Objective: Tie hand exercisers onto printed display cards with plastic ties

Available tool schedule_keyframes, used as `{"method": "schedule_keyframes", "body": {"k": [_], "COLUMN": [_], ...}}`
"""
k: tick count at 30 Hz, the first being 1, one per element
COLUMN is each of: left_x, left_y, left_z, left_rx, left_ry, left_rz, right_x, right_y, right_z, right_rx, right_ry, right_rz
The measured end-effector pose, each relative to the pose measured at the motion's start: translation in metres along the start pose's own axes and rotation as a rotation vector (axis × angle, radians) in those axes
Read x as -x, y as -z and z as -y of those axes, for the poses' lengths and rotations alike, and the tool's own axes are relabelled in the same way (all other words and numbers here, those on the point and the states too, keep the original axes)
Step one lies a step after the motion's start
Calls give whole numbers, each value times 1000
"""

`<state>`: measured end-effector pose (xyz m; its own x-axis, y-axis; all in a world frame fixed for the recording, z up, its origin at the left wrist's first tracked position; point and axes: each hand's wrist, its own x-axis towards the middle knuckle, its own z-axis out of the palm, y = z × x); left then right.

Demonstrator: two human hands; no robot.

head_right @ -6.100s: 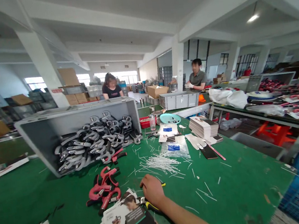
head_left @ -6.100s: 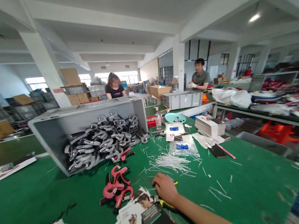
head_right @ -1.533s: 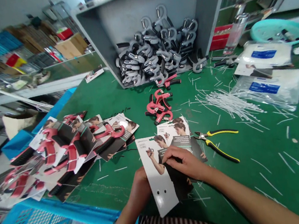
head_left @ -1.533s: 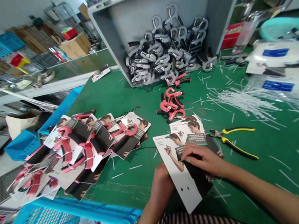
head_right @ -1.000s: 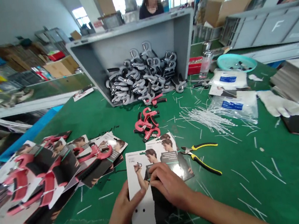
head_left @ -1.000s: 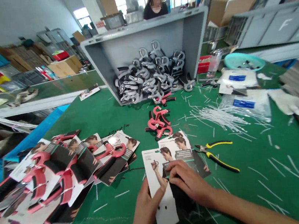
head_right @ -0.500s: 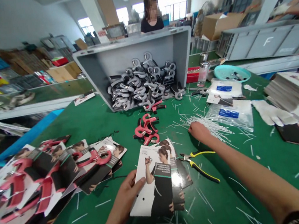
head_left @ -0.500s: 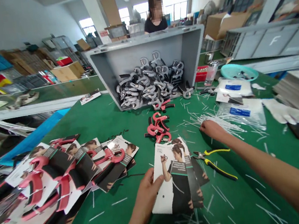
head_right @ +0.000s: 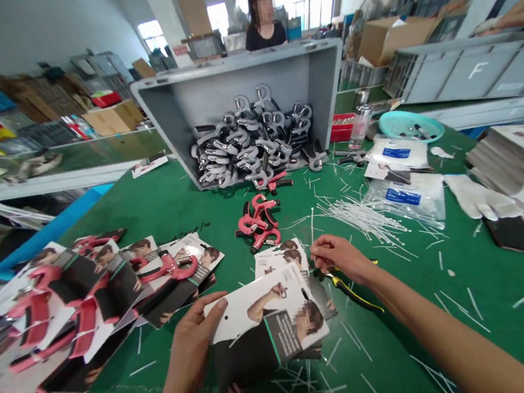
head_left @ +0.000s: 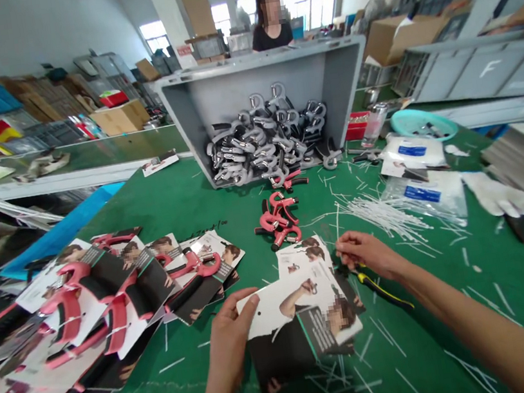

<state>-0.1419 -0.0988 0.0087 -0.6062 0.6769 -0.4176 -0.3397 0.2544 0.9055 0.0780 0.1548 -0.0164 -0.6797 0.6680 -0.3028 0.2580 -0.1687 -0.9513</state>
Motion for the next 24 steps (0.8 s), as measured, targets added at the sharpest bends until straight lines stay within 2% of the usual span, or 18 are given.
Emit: {"method": "schedule_keyframes", "body": {"k": [3, 7, 12, 18, 24], "left_x": [1, 10, 13, 13, 15], "left_y": [-4, -7, -17, -34, -34], "left_z": [5, 16, 13, 9, 11], "left_rx": [-3, 181, 68, 46, 54], "left_ry": [51, 116, -41, -114, -143], "left_rz": [57, 195, 100, 34, 57], "right_x": [6, 11, 28, 55, 60], "right_y": [-16, -32, -64, -110, -116], "right_z": [-1, -3, 11, 20, 6], "right_rx": [-78, -150, -128, 7, 351], "right_ry": [10, 19, 110, 245, 494], "right_rz": [-5, 14, -10, -11, -114]}}
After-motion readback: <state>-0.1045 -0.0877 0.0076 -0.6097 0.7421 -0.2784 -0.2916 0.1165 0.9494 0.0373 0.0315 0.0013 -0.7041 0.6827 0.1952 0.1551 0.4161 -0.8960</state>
